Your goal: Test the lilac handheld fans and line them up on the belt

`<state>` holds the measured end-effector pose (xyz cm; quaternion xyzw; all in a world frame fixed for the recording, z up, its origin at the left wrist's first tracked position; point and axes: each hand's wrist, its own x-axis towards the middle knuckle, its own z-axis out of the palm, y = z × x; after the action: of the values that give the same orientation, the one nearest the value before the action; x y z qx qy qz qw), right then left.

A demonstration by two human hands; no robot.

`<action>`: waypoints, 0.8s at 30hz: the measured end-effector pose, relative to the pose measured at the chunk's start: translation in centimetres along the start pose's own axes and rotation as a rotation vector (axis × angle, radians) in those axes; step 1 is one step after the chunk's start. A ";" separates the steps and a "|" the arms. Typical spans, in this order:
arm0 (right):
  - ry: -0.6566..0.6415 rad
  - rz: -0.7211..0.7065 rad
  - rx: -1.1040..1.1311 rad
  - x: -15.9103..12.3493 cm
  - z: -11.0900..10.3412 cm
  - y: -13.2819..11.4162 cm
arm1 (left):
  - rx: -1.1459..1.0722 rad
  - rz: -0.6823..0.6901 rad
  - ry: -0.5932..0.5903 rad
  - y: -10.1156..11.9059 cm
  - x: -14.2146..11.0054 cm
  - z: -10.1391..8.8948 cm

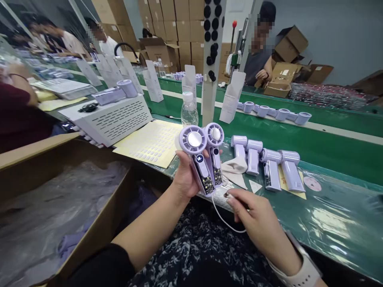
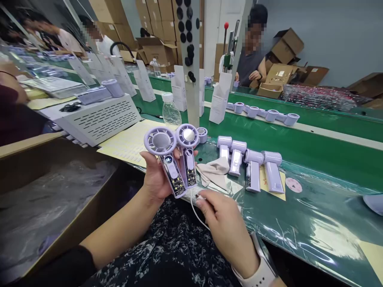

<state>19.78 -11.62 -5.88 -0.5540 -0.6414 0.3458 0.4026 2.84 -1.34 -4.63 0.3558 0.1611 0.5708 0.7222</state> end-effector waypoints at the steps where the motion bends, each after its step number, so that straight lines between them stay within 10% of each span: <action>1: -0.068 0.017 0.074 0.0 0.6 -0.4 | -0.015 0.014 0.004 -0.2 0.1 0.5; 14: -0.005 0.178 0.600 -0.5 5.7 -0.5 | -0.024 0.107 0.019 -0.8 -1.0 1.6; 24: 0.026 -0.272 0.227 -0.7 4.1 -1.5 | -0.240 -0.001 0.097 0.2 -1.4 2.0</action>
<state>15.51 -12.49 -6.38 -0.4178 -0.6620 0.3511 0.5137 3.54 -3.24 -3.33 0.2386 0.1265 0.6022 0.7513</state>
